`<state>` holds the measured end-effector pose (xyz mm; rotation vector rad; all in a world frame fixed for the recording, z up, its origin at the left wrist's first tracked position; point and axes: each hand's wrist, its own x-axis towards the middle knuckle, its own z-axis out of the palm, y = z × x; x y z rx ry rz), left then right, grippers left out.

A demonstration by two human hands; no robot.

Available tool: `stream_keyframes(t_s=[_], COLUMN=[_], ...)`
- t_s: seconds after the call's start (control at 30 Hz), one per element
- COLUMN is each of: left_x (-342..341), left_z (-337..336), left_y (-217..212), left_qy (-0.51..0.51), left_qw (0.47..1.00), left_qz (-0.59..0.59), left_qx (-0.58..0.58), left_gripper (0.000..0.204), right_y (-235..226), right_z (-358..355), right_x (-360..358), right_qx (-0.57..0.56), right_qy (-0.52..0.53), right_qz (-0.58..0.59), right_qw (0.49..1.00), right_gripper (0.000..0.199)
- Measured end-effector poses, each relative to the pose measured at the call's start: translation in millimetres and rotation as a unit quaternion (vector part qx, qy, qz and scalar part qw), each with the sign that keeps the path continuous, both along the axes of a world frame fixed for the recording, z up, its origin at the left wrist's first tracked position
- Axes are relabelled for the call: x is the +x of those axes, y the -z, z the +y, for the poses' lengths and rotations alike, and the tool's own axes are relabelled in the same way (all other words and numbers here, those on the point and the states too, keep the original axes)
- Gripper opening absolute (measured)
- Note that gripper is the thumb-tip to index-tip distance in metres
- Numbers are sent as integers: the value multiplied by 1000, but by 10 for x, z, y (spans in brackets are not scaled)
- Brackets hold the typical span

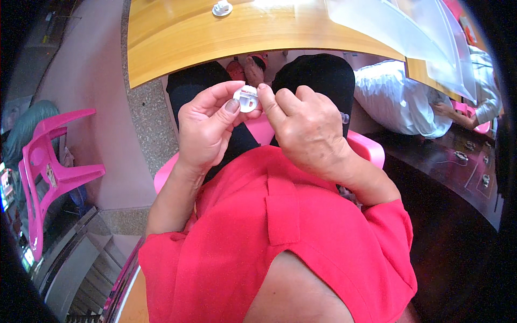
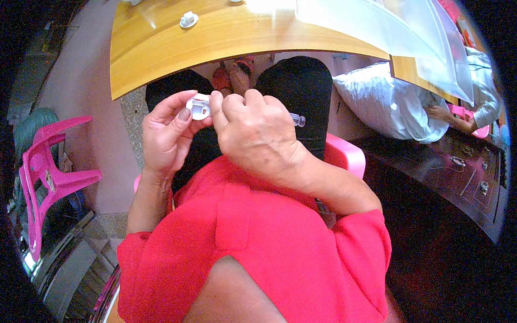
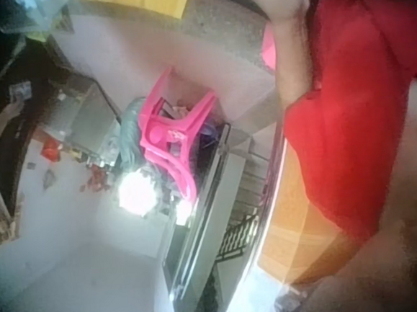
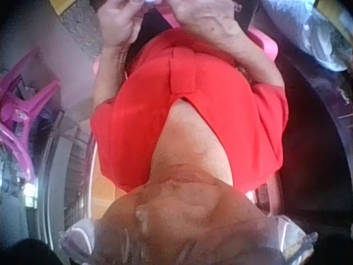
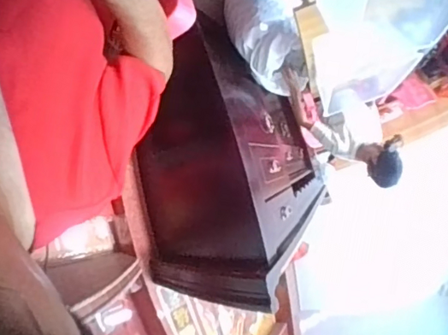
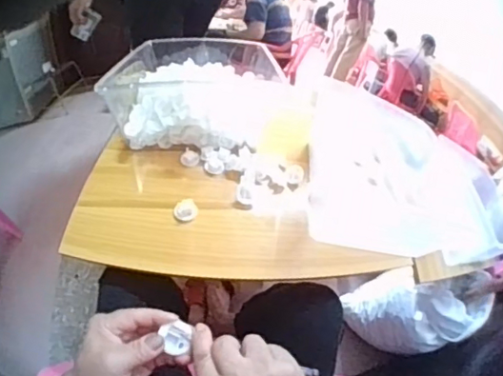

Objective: The person assembles small white plastic components by hand, using a thin metal pick for adjustment.

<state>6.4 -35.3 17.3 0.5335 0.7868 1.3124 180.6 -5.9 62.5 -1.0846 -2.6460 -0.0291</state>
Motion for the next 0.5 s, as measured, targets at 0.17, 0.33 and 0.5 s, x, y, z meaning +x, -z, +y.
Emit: stream_keyframes(t_s=[0.17, 0.33, 0.5], left_x=[-44, -71, -95], left_z=[-29, -18, 7], left_y=[51, 76, 123], left_qy=[37, 51, 94], left_qw=[997, 995, 992], left_qz=[58, 65, 46], left_qx=[34, 52, 72], left_gripper=[26, 26, 27], right_y=[-49, -63, -60], right_z=[6, 71, 98], right_x=[22, 71, 138], right_qx=[5, -46, -87], right_qy=[-37, -64, -82], right_qz=[-68, -54, -35], right_qw=[997, 995, 992], right_gripper=[38, 36, 36])
